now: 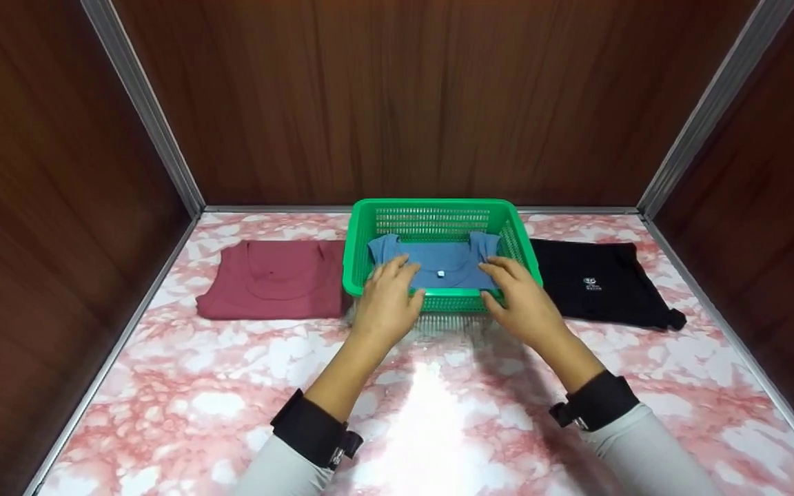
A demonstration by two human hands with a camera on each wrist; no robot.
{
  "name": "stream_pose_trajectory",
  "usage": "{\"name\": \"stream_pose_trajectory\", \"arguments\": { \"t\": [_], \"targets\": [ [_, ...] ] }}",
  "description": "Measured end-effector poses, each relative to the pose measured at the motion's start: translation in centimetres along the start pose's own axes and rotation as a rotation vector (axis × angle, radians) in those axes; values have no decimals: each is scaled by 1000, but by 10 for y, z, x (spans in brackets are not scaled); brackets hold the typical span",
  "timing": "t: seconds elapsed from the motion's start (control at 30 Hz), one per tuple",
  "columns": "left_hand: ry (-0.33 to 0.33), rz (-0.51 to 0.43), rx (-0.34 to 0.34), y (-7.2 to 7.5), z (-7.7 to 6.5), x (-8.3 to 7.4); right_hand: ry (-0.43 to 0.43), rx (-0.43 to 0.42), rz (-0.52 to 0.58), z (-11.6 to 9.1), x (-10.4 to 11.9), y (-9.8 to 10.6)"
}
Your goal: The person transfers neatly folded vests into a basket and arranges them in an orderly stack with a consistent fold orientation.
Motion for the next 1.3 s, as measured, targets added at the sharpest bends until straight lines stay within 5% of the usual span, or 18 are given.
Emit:
{"name": "stream_pose_trajectory", "arguments": {
  "t": [0.53,0.73,1.0,1.3],
  "targets": [
    [-164,104,-46,-21,-22,-39,220,-144,-183,-34,30,4],
    [-243,131,-54,-27,-29,-57,207,-126,-166,-45,28,7],
    [-282,125,-13,-41,-33,-73,239,-108,-166,-62,19,1],
    [-316,125,29,-66,-33,-92,176,-107,-163,-84,-7,5]
  ]
}}
Point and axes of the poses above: each hand's wrist, its own z-axis towards the middle knuckle, its own y-axis out of the back of the hand, x = y × z, the point moved 9 cm from there along z, towards the middle knuckle, and after that the axes turned 6 degrees about x, right-handed, at the moved point
